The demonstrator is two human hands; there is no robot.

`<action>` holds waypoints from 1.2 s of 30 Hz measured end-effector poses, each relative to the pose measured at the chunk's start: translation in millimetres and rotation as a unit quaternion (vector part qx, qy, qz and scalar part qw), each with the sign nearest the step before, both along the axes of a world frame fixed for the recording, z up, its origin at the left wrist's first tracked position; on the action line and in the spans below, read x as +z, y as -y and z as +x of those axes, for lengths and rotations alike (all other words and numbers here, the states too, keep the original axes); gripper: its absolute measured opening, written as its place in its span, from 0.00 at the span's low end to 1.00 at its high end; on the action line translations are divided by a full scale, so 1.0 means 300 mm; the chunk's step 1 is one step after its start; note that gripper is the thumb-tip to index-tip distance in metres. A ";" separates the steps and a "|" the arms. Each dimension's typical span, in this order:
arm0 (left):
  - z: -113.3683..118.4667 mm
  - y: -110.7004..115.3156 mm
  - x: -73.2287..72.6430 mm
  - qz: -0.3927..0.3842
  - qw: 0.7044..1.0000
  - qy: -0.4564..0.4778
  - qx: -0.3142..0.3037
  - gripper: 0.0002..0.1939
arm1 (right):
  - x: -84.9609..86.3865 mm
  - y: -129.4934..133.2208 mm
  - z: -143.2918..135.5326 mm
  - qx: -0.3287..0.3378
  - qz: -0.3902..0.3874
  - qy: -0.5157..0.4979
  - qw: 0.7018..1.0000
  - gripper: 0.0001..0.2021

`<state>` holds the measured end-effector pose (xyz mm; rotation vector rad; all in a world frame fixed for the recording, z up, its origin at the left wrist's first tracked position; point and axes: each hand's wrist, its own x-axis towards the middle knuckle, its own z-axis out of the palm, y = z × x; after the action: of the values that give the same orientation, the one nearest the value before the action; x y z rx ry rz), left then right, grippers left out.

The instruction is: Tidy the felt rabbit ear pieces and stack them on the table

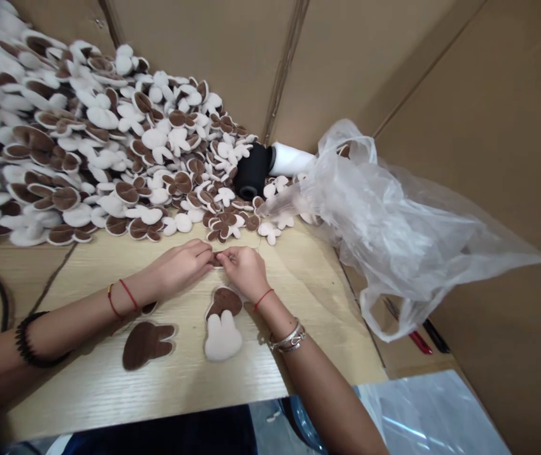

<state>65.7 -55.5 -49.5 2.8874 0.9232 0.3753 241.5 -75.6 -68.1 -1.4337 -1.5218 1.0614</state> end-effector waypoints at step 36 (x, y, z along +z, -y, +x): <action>0.031 -0.005 0.005 -0.368 0.794 0.437 0.209 0.16 | 0.077 0.050 -0.047 -0.052 -0.023 -0.137 0.989 0.10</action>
<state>74.8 -54.1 -48.1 1.4993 1.1251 0.9921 227.5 -90.7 -44.9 -1.3216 -1.2203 1.1828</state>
